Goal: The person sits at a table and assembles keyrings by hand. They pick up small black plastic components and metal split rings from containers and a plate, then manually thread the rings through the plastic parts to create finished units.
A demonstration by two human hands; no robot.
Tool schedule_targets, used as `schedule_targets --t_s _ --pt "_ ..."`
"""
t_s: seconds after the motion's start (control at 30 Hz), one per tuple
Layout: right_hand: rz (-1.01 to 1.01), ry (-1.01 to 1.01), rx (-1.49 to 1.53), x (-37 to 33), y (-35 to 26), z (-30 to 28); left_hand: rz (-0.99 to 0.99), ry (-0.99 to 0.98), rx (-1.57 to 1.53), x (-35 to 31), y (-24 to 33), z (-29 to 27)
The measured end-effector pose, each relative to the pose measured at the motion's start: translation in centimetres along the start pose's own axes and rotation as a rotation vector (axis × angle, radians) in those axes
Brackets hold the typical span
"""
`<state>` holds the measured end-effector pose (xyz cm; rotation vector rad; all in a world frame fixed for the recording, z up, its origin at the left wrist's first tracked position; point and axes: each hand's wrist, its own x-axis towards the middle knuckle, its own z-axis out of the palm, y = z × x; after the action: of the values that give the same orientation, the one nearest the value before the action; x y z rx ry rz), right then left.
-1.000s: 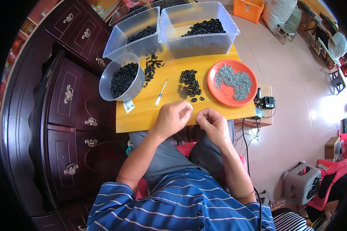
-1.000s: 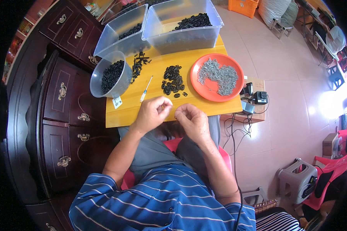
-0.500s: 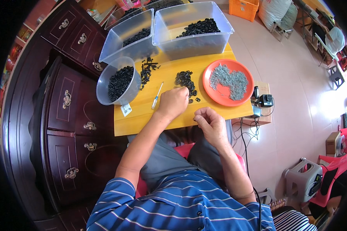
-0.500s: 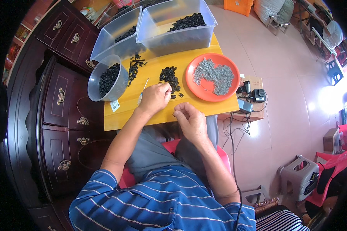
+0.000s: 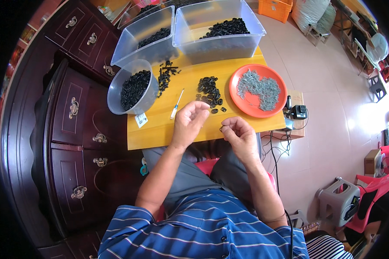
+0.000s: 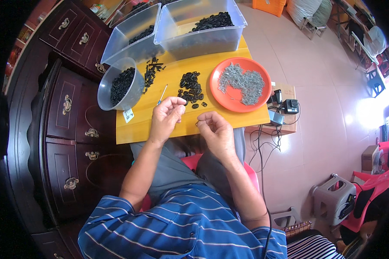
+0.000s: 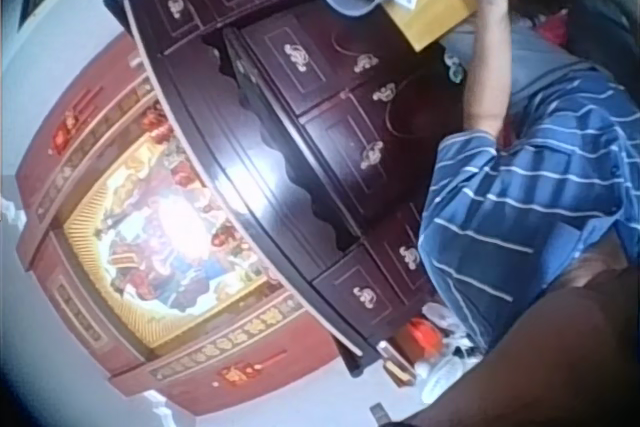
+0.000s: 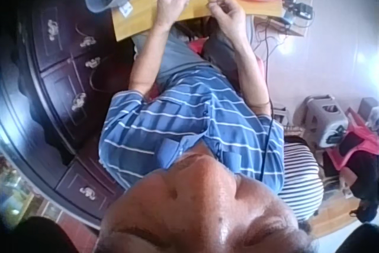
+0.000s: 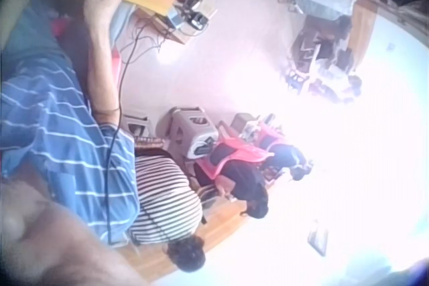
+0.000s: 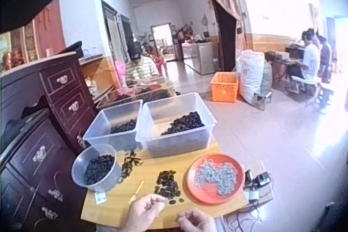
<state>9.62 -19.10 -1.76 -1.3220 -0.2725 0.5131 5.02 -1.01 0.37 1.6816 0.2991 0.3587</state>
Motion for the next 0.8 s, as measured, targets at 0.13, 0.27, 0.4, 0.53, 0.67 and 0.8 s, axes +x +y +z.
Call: schedule_targets --t_s 0.13,0.27,0.4,0.53,0.67,0.8 --pt "0.003 -0.015 0.086 -0.1 -0.5 0.2 0.005 -0.007 -0.086 -1.4 0.7 1.5" --pt "0.045 -0.037 0.127 -0.2 -1.1 0.1 0.011 -0.013 -0.150 -1.9 0.7 2.4" --pt "0.032 -0.018 0.146 -0.2 -0.9 0.1 -0.013 0.003 -0.184 -2.2 0.4 2.6" --pt "0.022 -0.006 0.148 -0.1 -0.5 0.0 -0.014 0.017 -0.220 -2.2 0.6 2.7" --pt "0.024 0.003 0.143 -0.1 -0.5 0.1 -0.003 0.020 -0.242 -2.2 0.7 2.8" --pt "0.026 0.015 0.163 -0.1 -0.6 0.1 0.030 0.024 -0.226 -2.1 0.4 3.1"
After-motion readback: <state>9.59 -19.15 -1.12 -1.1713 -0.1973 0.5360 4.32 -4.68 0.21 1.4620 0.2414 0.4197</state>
